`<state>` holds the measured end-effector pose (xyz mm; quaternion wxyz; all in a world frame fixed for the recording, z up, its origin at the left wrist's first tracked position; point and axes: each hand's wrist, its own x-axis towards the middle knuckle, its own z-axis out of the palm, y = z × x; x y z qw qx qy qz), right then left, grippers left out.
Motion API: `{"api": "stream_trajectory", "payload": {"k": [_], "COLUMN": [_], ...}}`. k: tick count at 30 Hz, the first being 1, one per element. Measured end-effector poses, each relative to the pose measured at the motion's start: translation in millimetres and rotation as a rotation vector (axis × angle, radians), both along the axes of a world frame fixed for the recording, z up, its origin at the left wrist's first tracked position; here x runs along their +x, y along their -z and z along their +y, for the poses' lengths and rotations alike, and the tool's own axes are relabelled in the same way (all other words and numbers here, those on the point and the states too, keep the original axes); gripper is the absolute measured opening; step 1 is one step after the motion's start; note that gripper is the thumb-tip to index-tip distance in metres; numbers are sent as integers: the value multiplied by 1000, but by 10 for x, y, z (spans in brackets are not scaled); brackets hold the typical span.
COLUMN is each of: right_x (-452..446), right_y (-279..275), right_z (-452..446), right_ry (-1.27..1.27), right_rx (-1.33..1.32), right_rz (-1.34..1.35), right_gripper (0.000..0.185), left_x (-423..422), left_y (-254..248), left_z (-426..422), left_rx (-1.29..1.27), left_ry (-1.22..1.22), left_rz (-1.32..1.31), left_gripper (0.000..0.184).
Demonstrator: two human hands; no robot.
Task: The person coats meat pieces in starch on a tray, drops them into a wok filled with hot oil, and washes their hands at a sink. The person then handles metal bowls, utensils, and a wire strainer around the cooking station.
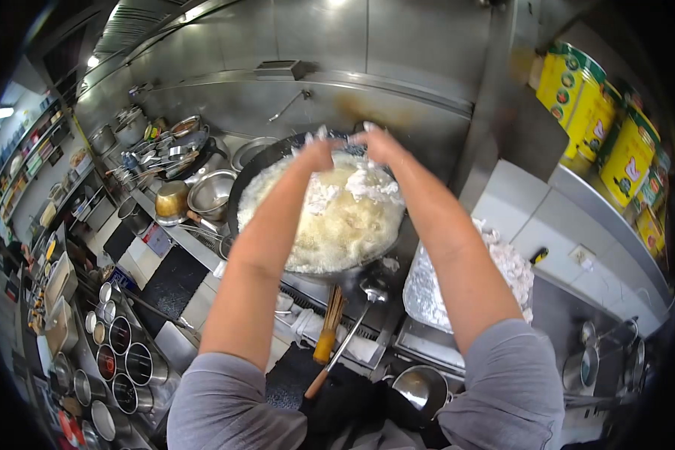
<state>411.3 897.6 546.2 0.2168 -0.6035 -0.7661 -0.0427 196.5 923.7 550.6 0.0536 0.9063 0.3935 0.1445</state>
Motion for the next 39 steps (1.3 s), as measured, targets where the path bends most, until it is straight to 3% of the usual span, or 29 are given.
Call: {"api": "stream_trajectory", "payload": {"k": [1, 3, 4, 5, 7, 9, 10, 14, 18, 20, 22, 24, 26, 28, 30, 32, 34, 37, 39], "right_x": [11, 97, 195, 320, 525, 876, 1027, 1975, 2769, 2913, 3037, 3059, 3094, 3139, 3111, 3022, 2792, 2231, 1943], "right_y": [-207, -563, -641, -673, -602, -357, -249, 465, 1226, 1461, 1631, 1661, 1694, 1779, 1743, 1729, 1775, 1851, 1959], "right_z": [-180, -586, -777, -1018, -1668, -2418, -2774, -4039, -5027, -5351, -5533, -5613, -5578, -5429, -5191, -4922, -4668, -4480, -4474], "right_ry": [11, 49, -27, -92, -68, -61, -41, 159, 347, 410, 530, 547, 564, 527, 597, 684, 701, 842, 872], "right_rx": [118, 223, 226, 226, 161, 41, -30, -186, -213, -210, -270, -208, -144, -9, -29, -90, -132, -207, -9], "right_rz": [-25, -45, -134, -220, -187, -164, -166, -27, 146, 188, 427, 412, 391, 451, 423, 382, 370, 377, 319], "right_gripper": [53, 50, 50, 49, 49, 48, 48, 37, 34, 33, 33, 36, 40, 58, 68, 81, 84, 80, 77], "left_x": [-19, -137, -174, -183, -214, -120, -55, 389, 1245, 1747, 2184, 2569, 2862, 3095, 3269, 3419, 3476, 3283, 3053], "left_y": [-32, -458, -602, -818, -816, -779, -706, -272, 478, 909, 1330, 1616, 1668, 1621, 1618, 1750, 1947, 1836, 2058], "left_z": [86, -255, -552, -898, -1071, -1483, -1592, -2032, -2448, -2595, -2605, -2587, -2554, -2469, -2358, -2263, -2491, -3169, -3481], "left_rx": [280, 171, 338, 177, 132, 246, 342, 252, -171, -266, -412, -340, -266, -243, -207, -437, -430, -341, -20], "left_ry": [-23, 130, 112, 33, 104, 184, 216, 239, 355, 351, 339, 271, 204, -22, -67, -98, -69, -131, 54], "left_rz": [-104, -280, -288, -231, -304, -373, -378, -410, -388, -420, -522, -491, -467, -387, -395, -331, -321, -194, -353], "left_gripper": [67, 65, 66, 72, 71, 67, 65, 65, 72, 73, 74, 74, 75, 80, 84, 84, 76, 66, 60]}}
